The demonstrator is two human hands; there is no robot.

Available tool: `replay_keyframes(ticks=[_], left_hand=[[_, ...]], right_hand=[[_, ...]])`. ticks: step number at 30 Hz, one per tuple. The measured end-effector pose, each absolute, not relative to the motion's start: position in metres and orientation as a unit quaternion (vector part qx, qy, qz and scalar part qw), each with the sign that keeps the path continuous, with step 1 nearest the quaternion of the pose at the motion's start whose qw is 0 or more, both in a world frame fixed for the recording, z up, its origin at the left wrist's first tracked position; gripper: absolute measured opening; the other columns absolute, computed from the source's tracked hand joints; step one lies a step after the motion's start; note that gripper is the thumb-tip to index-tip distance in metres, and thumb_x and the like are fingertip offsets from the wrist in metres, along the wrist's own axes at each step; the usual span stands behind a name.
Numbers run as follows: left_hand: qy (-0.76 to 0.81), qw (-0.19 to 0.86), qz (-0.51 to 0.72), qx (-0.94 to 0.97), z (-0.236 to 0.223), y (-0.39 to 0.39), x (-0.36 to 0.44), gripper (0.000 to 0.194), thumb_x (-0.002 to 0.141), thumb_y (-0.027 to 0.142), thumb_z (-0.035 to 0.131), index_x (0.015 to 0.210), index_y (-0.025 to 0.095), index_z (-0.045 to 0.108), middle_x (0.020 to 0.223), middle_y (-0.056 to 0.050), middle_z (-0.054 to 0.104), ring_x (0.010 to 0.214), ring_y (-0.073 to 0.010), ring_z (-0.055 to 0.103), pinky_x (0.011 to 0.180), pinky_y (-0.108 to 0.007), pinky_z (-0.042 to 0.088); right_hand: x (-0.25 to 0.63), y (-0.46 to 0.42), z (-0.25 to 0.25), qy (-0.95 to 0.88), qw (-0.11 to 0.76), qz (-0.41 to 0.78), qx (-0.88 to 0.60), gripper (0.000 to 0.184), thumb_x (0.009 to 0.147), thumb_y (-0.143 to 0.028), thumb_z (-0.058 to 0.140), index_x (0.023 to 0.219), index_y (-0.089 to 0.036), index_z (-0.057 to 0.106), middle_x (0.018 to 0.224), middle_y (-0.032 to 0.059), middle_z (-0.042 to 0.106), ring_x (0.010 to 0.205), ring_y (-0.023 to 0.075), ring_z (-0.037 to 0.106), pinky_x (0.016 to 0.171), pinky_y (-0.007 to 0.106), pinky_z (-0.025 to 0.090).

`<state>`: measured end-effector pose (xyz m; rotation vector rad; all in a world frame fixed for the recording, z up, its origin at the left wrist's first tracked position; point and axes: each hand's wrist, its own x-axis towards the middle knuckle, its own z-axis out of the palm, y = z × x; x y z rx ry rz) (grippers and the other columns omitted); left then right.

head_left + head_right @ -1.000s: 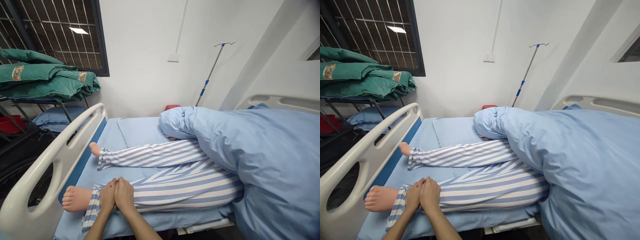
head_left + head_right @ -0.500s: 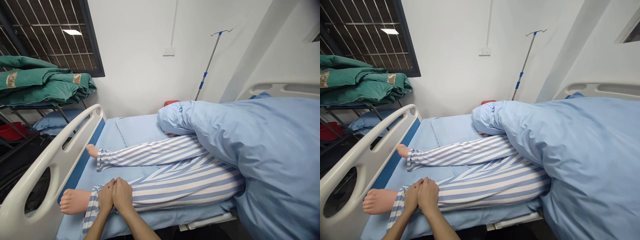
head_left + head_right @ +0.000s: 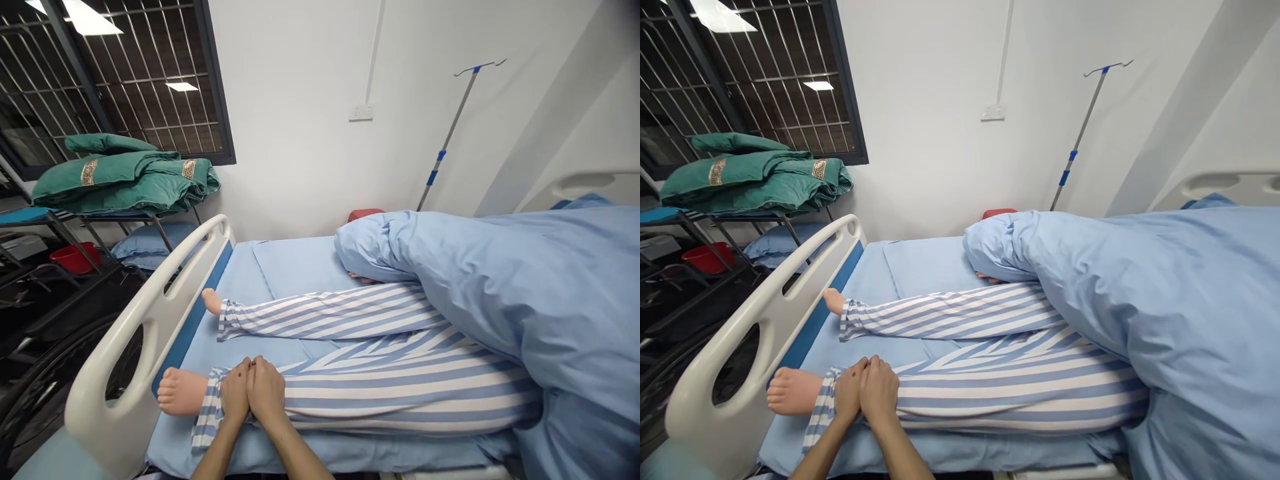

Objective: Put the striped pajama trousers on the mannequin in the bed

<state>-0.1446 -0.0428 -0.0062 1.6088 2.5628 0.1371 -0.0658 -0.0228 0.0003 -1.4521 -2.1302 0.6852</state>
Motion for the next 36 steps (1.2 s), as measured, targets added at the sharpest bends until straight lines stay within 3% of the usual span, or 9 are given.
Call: replay_keyframes(ticks=[4, 10, 15, 17, 20, 24, 36], left_hand=[[0.85, 0.063, 0.067, 0.519, -0.002, -0.043, -0.141, 0.031, 0.085, 0.022, 0.031, 0.105, 0.018, 0.055, 0.098, -0.009, 0.065, 0.087, -0.02, 0.061, 0.071, -0.03, 0.04], [0.872, 0.084, 0.102, 0.471, -0.001, -0.039, -0.136, 0.032, 0.084, 0.027, 0.031, 0.095, 0.016, 0.06, 0.09, -0.01, 0.067, 0.084, -0.0237, 0.062, 0.069, -0.034, 0.039], [0.874, 0.091, 0.139, 0.457, -0.002, -0.04, -0.136, 0.025, 0.08, 0.022, 0.037, 0.085, 0.019, 0.061, 0.086, -0.007, 0.067, 0.082, -0.02, 0.061, 0.067, -0.03, 0.037], [0.87, 0.104, 0.155, 0.456, -0.003, -0.04, -0.138, 0.025, 0.079, 0.022, 0.038, 0.086, 0.02, 0.062, 0.087, -0.006, 0.067, 0.081, -0.0195, 0.061, 0.067, -0.03, 0.037], [0.865, 0.106, 0.171, 0.459, -0.008, -0.04, -0.14, 0.026, 0.08, 0.02, 0.037, 0.088, 0.02, 0.061, 0.087, -0.005, 0.067, 0.08, -0.0187, 0.061, 0.066, -0.029, 0.036], [0.869, 0.067, 0.171, 0.46, -0.014, -0.039, -0.138, 0.027, 0.08, 0.018, 0.035, 0.083, 0.019, 0.061, 0.083, -0.006, 0.066, 0.079, -0.0174, 0.06, 0.066, -0.028, 0.035], [0.875, 0.048, 0.162, 0.454, -0.007, -0.044, -0.136, 0.026, 0.08, 0.022, 0.036, 0.085, 0.019, 0.061, 0.087, -0.006, 0.067, 0.081, -0.0181, 0.061, 0.068, -0.028, 0.037]], right_hand=[[-0.07, -0.005, 0.004, -0.783, 0.276, 0.274, -0.486, 0.023, 0.077, -0.014, 0.04, 0.093, -0.017, 0.055, 0.095, 0.0072, 0.06, 0.091, 0.019, 0.056, 0.078, 0.029, 0.04], [-0.136, 0.067, 0.048, -0.858, 0.279, 0.236, -0.361, 0.047, 0.068, -0.025, 0.055, 0.113, -0.011, 0.049, 0.11, 0.0122, 0.055, 0.105, 0.024, 0.049, 0.089, 0.033, 0.037], [-0.205, 0.116, 0.068, -0.885, 0.283, 0.178, -0.323, 0.064, 0.077, -0.04, 0.05, 0.13, -0.009, 0.031, 0.13, 0.0155, 0.043, 0.119, 0.0229, 0.039, 0.094, 0.031, 0.033], [-0.213, 0.12, 0.052, -0.903, 0.189, 0.157, -0.353, 0.064, 0.072, -0.043, 0.057, 0.125, -0.012, 0.038, 0.123, 0.0138, 0.05, 0.113, 0.0236, 0.046, 0.088, 0.031, 0.035], [-0.202, 0.116, 0.019, -0.905, 0.077, 0.112, -0.404, 0.051, 0.066, -0.031, 0.066, 0.11, -0.011, 0.05, 0.106, 0.0166, 0.059, 0.101, 0.0274, 0.054, 0.085, 0.035, 0.035], [-0.173, 0.11, -0.003, -0.904, 0.063, 0.065, -0.417, 0.031, 0.073, -0.012, 0.055, 0.104, -0.009, 0.054, 0.101, 0.0205, 0.06, 0.101, 0.0289, 0.054, 0.084, 0.039, 0.032], [-0.124, 0.076, 0.034, -0.936, 0.08, -0.01, -0.344, 0.04, 0.068, -0.014, 0.058, 0.107, -0.017, 0.05, 0.103, 0.0121, 0.059, 0.099, 0.0252, 0.053, 0.085, 0.037, 0.03]])
